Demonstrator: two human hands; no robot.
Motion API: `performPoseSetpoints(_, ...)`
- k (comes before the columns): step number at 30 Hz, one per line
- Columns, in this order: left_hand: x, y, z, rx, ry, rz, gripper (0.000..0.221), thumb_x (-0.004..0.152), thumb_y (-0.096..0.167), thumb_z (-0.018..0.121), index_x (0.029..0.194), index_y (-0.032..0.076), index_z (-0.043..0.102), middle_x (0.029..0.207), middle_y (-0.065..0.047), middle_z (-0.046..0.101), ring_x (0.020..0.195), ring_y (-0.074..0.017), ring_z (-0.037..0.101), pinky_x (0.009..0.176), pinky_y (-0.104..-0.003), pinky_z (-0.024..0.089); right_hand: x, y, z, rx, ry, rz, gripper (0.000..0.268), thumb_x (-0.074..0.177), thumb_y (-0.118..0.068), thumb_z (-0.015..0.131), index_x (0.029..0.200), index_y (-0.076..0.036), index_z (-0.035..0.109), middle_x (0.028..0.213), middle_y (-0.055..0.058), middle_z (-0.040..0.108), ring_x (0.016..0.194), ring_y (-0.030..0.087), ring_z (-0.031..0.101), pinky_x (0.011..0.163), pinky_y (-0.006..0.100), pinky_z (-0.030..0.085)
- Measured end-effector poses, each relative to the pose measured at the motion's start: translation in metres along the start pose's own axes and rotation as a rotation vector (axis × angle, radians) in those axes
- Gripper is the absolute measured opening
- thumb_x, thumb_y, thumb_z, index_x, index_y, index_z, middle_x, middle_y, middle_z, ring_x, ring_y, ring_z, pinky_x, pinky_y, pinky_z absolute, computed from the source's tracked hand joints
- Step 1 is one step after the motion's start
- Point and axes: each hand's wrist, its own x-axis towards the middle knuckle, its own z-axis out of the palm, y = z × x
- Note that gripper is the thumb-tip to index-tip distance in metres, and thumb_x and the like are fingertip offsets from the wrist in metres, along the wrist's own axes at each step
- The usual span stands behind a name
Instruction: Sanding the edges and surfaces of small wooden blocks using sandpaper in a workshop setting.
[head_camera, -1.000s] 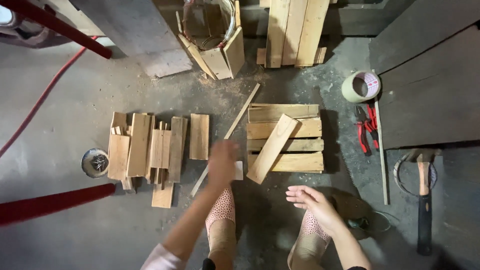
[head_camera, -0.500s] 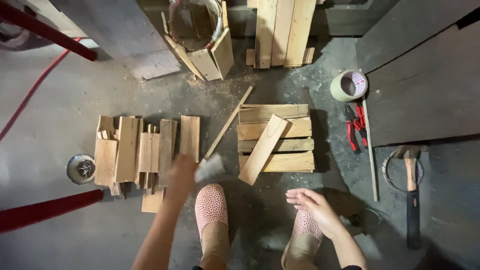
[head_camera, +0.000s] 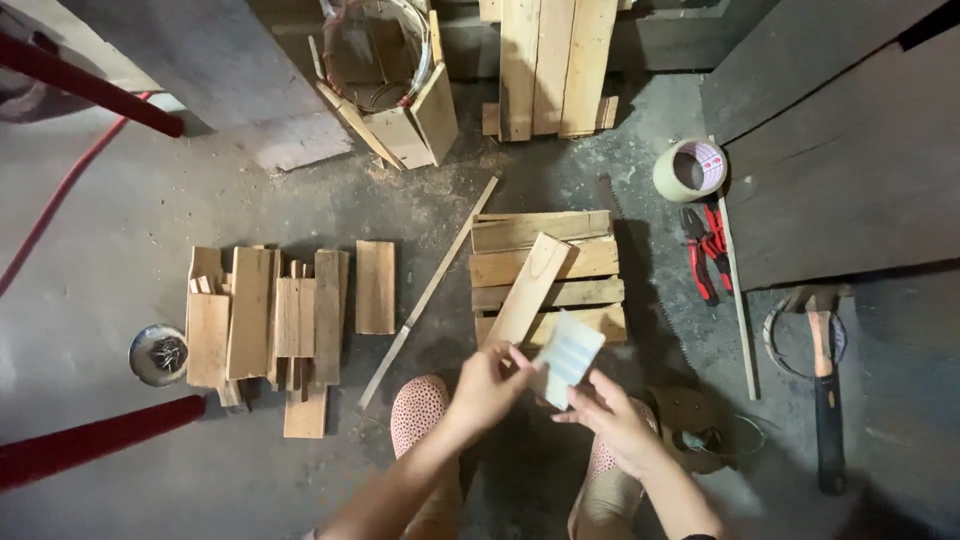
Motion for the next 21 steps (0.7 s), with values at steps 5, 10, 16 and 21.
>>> performPoseSetpoints(5, 0.011, -0.031, -0.002, 0.263, 0.241, 0.179, 0.034, 0.09, 0.043, 0.071, 0.104, 0.012, 0.065, 0.097, -0.006, 0.066, 0.084, -0.0174, 0.065, 0.074, -0.032, 0.054, 0.011, -0.004, -0.01, -0.028, 0.075, -0.094, 0.036, 0.092, 0.0, 0.063, 0.128, 0.005, 0.06, 0.11, 0.025, 0.074, 0.085, 0.037, 0.076, 0.064, 0.034, 0.057)
performPoseSetpoints(10, 0.018, -0.045, -0.01, 0.637, 0.414, 0.352, 0.045, 0.091, 0.033, 0.072, 0.116, 0.002, 0.051, 0.11, -0.023, 0.056, 0.091, -0.0397, 0.062, 0.065, -0.045, 0.057, 0.007, -0.014, -0.019, -0.374, 0.257, -0.282, 0.064, 0.087, -0.007, 0.069, 0.142, -0.009, 0.036, 0.114, 0.022, 0.076, 0.076, 0.028, 0.079, 0.069, 0.032, 0.061)
performPoseSetpoints(16, 0.035, -0.058, 0.005, 0.902, 0.432, 0.307, 0.07, 0.078, 0.042, 0.086, 0.122, 0.002, 0.049, 0.109, -0.021, 0.058, 0.095, -0.0375, 0.062, 0.066, -0.043, 0.059, 0.01, -0.007, -0.025, -0.642, 0.332, -0.473, 0.105, 0.072, -0.002, 0.084, 0.158, -0.025, 0.026, 0.123, 0.012, 0.062, 0.083, 0.019, 0.075, 0.074, 0.028, 0.06)
performPoseSetpoints(21, 0.047, -0.058, 0.014, 1.048, 0.478, 0.278, 0.078, 0.07, 0.063, 0.089, 0.111, 0.01, 0.049, 0.102, -0.013, 0.059, 0.089, -0.029, 0.06, 0.059, -0.04, 0.057, 0.022, 0.003, -0.037, -0.979, 0.319, -0.596, 0.077, 0.078, 0.0, 0.078, 0.146, -0.024, 0.053, 0.12, 0.01, 0.058, 0.098, 0.024, 0.07, 0.089, 0.036, 0.06)
